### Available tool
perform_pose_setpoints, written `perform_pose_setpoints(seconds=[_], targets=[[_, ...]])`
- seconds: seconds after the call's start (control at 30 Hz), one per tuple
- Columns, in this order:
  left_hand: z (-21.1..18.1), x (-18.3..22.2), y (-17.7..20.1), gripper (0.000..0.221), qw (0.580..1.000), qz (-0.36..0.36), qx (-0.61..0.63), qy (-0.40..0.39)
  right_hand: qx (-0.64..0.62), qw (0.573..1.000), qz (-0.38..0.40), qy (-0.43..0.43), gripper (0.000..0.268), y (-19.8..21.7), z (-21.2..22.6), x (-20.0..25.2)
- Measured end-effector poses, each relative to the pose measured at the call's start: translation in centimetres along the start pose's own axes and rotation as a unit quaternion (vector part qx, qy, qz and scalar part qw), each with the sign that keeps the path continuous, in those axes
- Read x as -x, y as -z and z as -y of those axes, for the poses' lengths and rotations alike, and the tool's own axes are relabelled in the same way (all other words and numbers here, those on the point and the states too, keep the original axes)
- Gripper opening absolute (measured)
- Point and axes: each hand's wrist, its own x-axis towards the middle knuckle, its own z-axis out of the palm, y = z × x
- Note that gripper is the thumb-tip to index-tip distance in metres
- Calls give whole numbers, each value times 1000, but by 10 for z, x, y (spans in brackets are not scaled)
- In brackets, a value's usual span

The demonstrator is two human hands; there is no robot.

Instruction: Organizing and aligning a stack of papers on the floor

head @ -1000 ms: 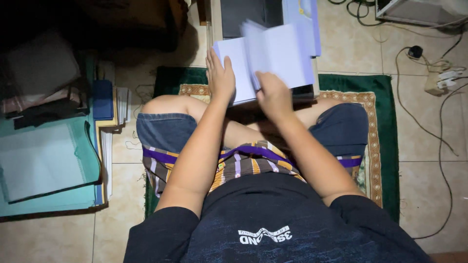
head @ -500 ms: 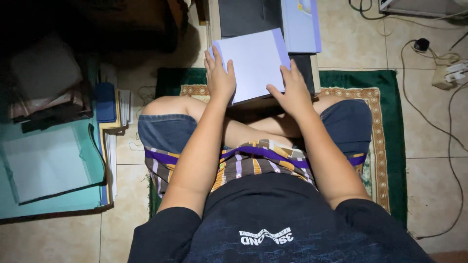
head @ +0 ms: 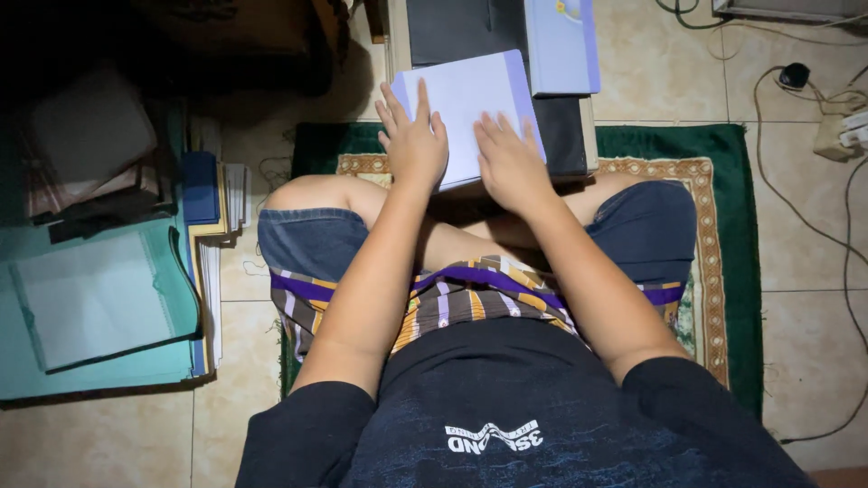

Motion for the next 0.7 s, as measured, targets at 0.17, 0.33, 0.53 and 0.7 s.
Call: perform_pose_setpoints(seconds=[0.17, 0.33, 0.53, 0.7], targets=[[-1, -3, -7, 57, 1000, -10, -6, 5, -88, 993, 81, 2, 62, -9, -6, -38], [5, -6, -16, 59, 998, -41, -56, -2, -111, 990, 71, 46, 61, -4, 9, -10], [3, -5, -14, 60, 998, -27, -63, -16, -112, 989, 100, -5, 64, -14, -8, -64], [-2, -6, -11, 61, 998, -16, -62, 19, -105, 991, 85, 7, 69, -15, -14, -91]])
